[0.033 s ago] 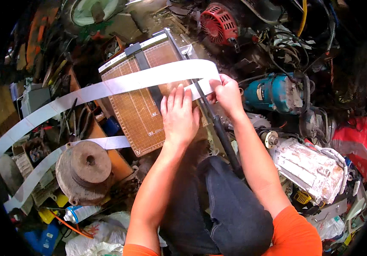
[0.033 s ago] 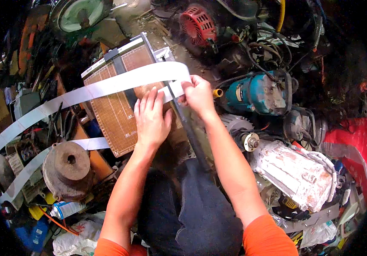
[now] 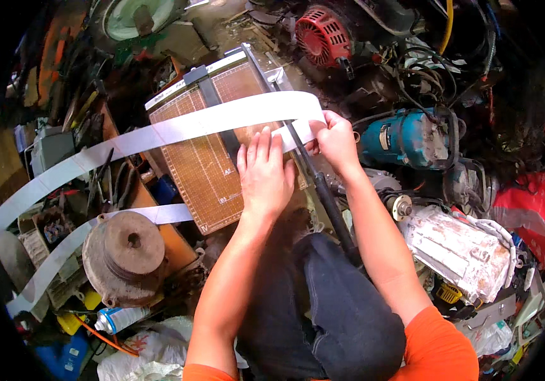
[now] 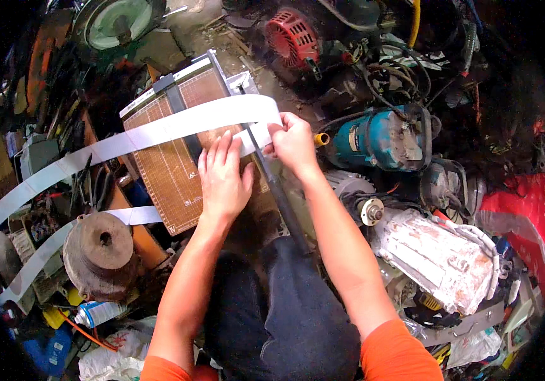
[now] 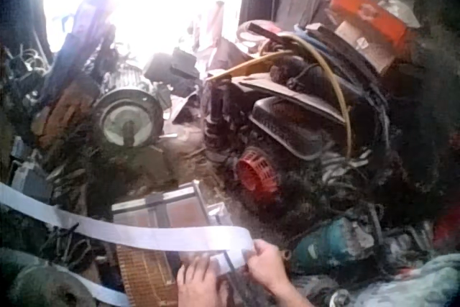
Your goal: The person sits on the floor and uses a paper cutter to trim a long white strip into smaller rectangular pieces. They repeatedly align the strip against the cutter's guide, press the handle to cut, and collect the cut pieces.
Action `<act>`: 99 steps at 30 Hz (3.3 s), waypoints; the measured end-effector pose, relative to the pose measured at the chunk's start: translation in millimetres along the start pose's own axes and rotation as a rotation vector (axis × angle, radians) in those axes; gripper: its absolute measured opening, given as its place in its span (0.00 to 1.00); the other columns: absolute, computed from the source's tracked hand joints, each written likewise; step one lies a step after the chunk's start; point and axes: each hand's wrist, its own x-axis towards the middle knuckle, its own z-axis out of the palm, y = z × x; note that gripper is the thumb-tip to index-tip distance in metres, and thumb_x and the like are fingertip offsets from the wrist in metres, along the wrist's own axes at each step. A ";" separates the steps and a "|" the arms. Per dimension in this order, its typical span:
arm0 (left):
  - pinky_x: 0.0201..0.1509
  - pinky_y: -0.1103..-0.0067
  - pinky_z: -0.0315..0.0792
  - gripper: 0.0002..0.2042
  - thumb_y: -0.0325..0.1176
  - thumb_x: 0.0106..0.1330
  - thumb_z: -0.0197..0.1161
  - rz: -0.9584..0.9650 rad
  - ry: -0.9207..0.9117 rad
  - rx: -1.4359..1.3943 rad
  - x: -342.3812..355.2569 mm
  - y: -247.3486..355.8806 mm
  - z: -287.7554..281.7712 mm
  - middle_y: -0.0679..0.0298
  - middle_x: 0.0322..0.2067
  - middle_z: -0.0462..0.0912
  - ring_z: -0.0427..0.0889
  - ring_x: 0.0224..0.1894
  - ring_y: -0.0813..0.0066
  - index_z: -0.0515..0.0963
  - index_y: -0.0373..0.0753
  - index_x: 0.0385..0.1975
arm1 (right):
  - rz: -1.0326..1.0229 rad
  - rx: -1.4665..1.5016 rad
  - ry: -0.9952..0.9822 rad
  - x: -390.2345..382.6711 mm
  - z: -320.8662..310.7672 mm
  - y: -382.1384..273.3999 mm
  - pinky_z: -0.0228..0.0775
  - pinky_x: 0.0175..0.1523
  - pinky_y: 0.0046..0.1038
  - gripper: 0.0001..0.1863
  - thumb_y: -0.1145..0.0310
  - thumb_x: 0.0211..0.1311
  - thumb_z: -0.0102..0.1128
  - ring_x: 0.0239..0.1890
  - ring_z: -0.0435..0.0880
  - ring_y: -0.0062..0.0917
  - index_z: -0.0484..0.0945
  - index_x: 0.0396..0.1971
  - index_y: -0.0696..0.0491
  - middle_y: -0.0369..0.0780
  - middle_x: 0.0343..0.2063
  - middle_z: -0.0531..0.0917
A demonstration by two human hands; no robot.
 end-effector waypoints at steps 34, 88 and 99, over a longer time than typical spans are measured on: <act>0.35 0.76 0.78 0.14 0.38 0.77 0.50 -0.507 0.717 -1.137 162.6 -255.6 -306.7 0.57 0.43 0.83 0.84 0.39 0.65 0.75 0.36 0.51 | -0.252 -0.159 0.292 22.2 -52.7 36.1 0.62 0.27 0.20 0.24 0.50 0.65 0.61 0.22 0.69 0.13 0.78 0.44 0.59 0.31 0.27 0.76; 0.73 0.44 0.39 0.34 0.48 0.67 0.56 -0.050 -0.192 0.218 -1.6 14.1 12.6 0.54 0.73 0.56 0.53 0.75 0.54 0.61 0.38 0.70 | 0.259 0.760 0.102 9.5 9.0 49.4 0.65 0.24 0.22 0.09 0.69 0.62 0.67 0.20 0.75 0.17 0.74 0.33 0.50 0.32 0.23 0.78; 0.69 0.36 0.38 0.33 0.47 0.67 0.56 -0.110 -0.184 0.211 4.9 16.8 15.9 0.52 0.74 0.52 0.47 0.75 0.45 0.61 0.39 0.70 | 0.247 0.752 0.112 13.2 15.5 44.3 0.70 0.27 0.21 0.08 0.69 0.62 0.67 0.21 0.79 0.19 0.75 0.35 0.51 0.34 0.24 0.80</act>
